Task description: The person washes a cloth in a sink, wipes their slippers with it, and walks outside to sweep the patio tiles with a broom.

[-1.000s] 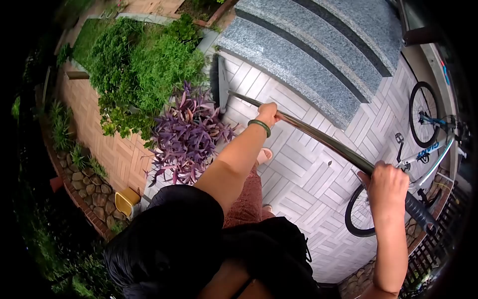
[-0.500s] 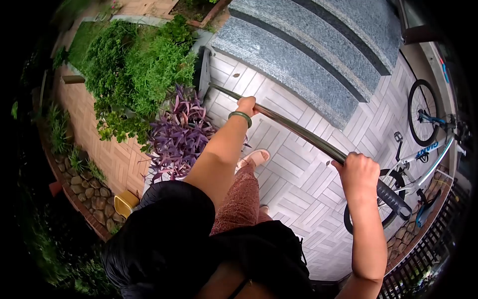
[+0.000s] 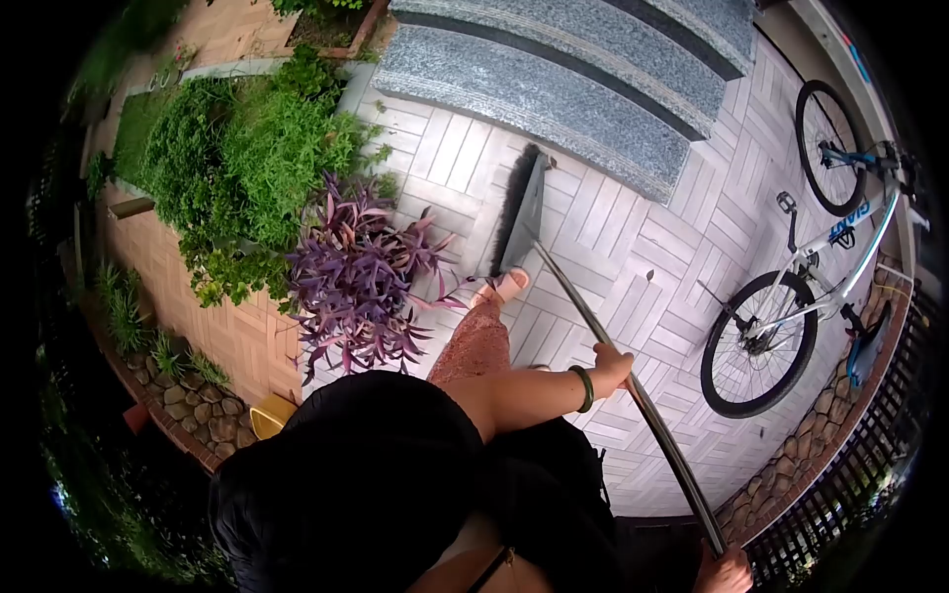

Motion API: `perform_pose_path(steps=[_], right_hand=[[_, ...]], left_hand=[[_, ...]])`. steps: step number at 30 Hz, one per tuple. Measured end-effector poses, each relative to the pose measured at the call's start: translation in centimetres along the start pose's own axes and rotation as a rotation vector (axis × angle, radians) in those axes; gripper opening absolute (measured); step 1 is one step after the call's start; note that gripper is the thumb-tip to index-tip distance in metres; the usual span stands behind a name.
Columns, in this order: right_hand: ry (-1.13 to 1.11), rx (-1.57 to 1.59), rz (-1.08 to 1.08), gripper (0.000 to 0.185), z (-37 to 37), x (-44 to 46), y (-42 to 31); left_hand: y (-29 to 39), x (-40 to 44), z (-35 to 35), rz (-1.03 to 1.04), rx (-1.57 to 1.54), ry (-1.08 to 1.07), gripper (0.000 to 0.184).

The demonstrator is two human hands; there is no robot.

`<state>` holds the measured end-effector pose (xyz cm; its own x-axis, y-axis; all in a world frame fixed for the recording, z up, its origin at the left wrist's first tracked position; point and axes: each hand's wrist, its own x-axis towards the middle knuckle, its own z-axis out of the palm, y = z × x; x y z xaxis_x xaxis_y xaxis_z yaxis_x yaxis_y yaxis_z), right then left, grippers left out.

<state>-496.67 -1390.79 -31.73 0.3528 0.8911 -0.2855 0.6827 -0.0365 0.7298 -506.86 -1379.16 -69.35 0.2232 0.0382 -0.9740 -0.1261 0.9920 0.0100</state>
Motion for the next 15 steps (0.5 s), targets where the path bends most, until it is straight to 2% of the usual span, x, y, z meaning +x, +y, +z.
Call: perform_pose_path(steps=[1, 3, 4, 6, 8, 9, 10, 11, 12, 13, 15], right_hand=[[-0.184, 0.018, 0.070, 0.045, -0.2, -0.9, 2.0], [-0.147, 0.049, 0.039, 0.045, 1.3, -2.9, 5.1], [-0.195, 0.080, 0.090, 0.043, 4.0, -4.2, 6.3], [-0.090, 0.161, 0.014, 0.046, 7.2, -4.7, 4.9], [-0.104, 0.265, -0.017, 0.043, 9.4, -3.1, 0.5], [-0.172, 0.347, -0.023, 0.040, 9.3, -1.5, -2.6], [-0.233, 0.403, -0.037, 0.038, 9.0, 0.1, -6.0], [-0.240, 0.454, -0.076, 0.037, 9.4, 1.3, -9.2], [-0.212, 0.498, -0.234, 0.037, 9.5, 2.5, -11.7], [-0.345, 0.526, -0.326, 0.038, 8.6, 3.5, -12.9], [-0.279, 0.514, -0.308, 0.034, 11.0, 3.6, -11.9]], left_hand=[[-1.4, -1.5, 1.6, 0.006, 0.014, -0.024, 0.044], [-2.7, -4.7, 3.1, 0.017, 0.030, -0.067, 0.049], [-3.7, -4.4, 3.3, 0.034, 0.040, -0.060, 0.051], [-3.7, -3.9, 1.2, 0.095, 0.029, -0.015, 0.057], [-4.1, 1.0, -2.8, 0.224, 0.059, 0.142, 0.056], [-2.4, 1.5, -5.2, 0.243, 0.025, 0.212, 0.046], [-2.0, 4.6, -8.7, 0.251, -0.022, 0.178, 0.034], [-2.6, 9.1, -13.7, 0.459, 0.352, 0.002, 0.027], [-0.5, 10.1, -15.4, 0.247, 0.161, 0.002, 0.033], [0.5, 10.4, -14.7, 0.258, 0.036, 0.212, 0.037], [-1.9, 23.8, -18.2, 0.301, -0.178, 0.203, 0.033]])
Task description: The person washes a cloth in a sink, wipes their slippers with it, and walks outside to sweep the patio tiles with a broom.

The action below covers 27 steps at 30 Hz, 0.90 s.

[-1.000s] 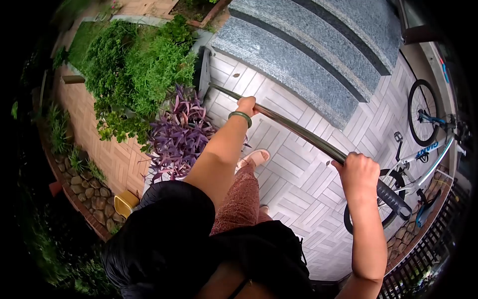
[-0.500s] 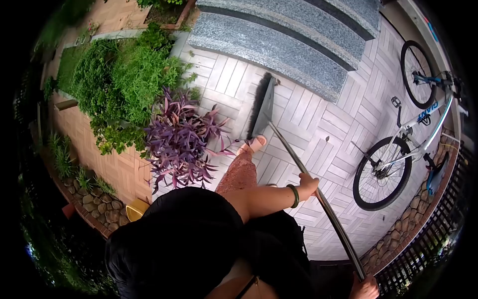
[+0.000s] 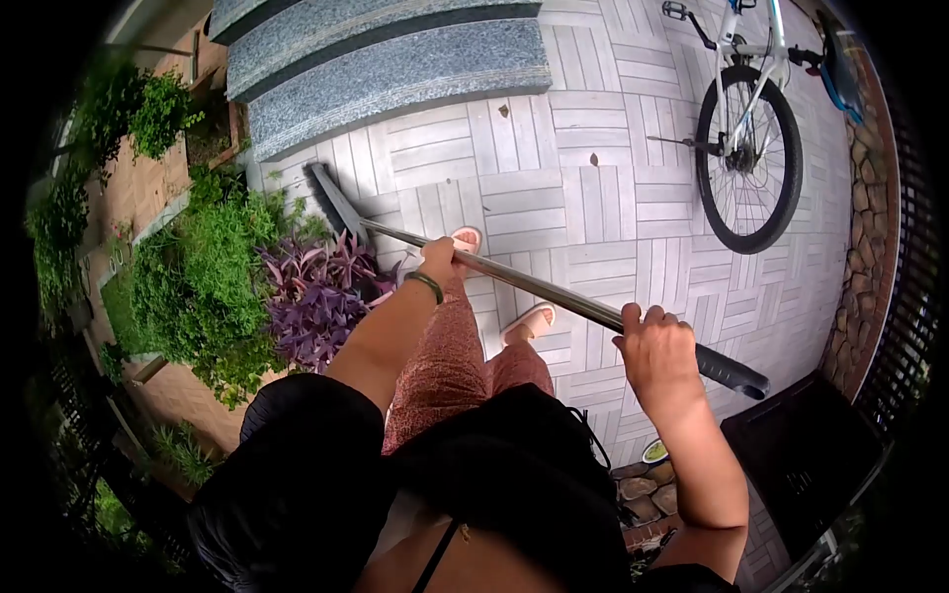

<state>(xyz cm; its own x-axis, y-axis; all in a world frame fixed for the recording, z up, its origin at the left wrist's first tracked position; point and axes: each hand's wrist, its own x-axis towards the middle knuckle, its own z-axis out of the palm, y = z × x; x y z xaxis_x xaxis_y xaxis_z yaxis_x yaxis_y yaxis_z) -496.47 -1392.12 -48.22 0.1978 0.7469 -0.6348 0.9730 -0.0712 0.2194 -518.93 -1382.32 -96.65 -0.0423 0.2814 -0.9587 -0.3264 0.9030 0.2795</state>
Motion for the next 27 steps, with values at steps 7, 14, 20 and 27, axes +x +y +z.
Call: perform_pose_path(steps=[7, 14, 20, 27], right_hand=[[-0.055, 0.102, 0.248, 0.033, 14.5, -15.5, 9.6], [-0.211, 0.498, 0.757, 0.030, 25.1, -37.0, 4.8], [-0.249, 0.352, 1.138, 0.026, 23.9, -47.8, 3.2], [-0.170, 0.537, 1.067, 0.028, 26.5, -51.4, 5.2]], left_hand=[[-14.7, -14.7, 12.8, -0.096, 0.665, -0.411, 0.023], [-36.2, -29.2, 15.6, -0.059, 1.231, -0.357, 0.053], [-50.3, -41.3, 14.9, -0.256, 1.368, -0.662, 0.071], [-47.6, -42.8, 15.7, -0.045, 1.302, -0.675, 0.049]])
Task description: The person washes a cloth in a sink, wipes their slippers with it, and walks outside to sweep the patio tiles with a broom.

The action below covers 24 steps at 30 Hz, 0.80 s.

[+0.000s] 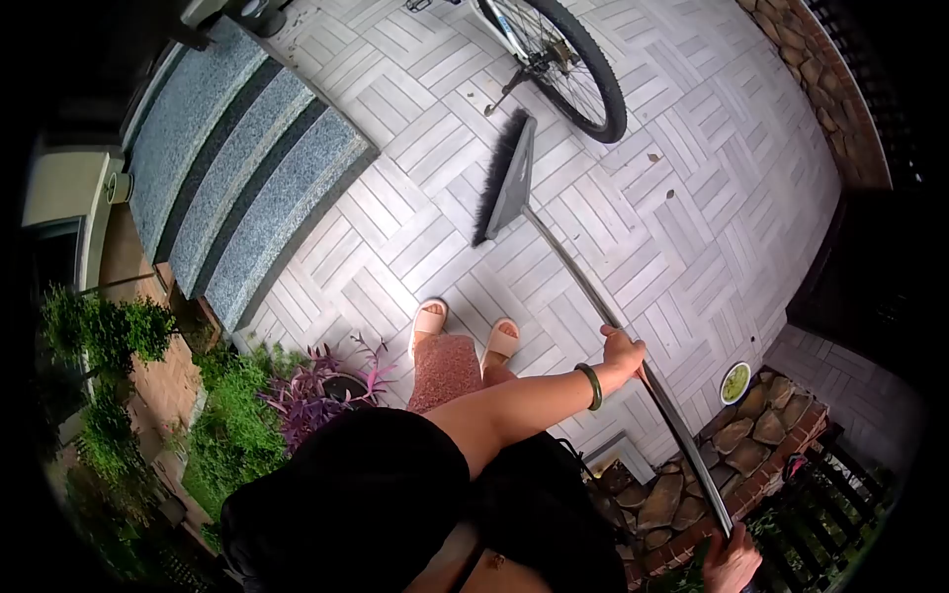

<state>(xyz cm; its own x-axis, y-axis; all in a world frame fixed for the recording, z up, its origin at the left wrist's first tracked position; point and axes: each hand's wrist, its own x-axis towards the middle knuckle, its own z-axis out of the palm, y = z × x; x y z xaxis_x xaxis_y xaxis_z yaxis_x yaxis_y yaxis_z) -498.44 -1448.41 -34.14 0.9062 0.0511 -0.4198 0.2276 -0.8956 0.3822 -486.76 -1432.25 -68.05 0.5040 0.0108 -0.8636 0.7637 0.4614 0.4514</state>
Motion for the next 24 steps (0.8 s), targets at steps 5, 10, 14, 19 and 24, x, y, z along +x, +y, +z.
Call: perform_pose_path(steps=[5, 10, 14, 19, 24], right_hand=[[0.017, 0.080, -0.069, 0.030, 2.8, 9.5, -9.7], [-0.095, 0.212, -0.108, 0.033, 0.8, 18.0, -24.9], [-0.262, 0.255, -0.052, 0.033, 2.6, 16.6, -27.5], [-0.345, 0.292, 0.087, 0.031, 1.2, 7.2, -24.3], [-0.321, 0.151, 0.384, 0.032, -2.6, -2.3, -20.5]], left_hand=[[6.9, 8.1, -13.5, 0.026, 0.091, 0.246, 0.049], [15.0, 21.1, -28.1, -0.059, 0.329, 0.213, 0.028], [10.6, 24.8, -29.9, -0.104, 0.690, 0.138, 0.028], [7.4, 10.7, -24.8, -0.063, 0.579, 0.136, 0.070], [-2.6, 5.5, -18.5, -0.298, 0.732, -0.095, 0.084]])
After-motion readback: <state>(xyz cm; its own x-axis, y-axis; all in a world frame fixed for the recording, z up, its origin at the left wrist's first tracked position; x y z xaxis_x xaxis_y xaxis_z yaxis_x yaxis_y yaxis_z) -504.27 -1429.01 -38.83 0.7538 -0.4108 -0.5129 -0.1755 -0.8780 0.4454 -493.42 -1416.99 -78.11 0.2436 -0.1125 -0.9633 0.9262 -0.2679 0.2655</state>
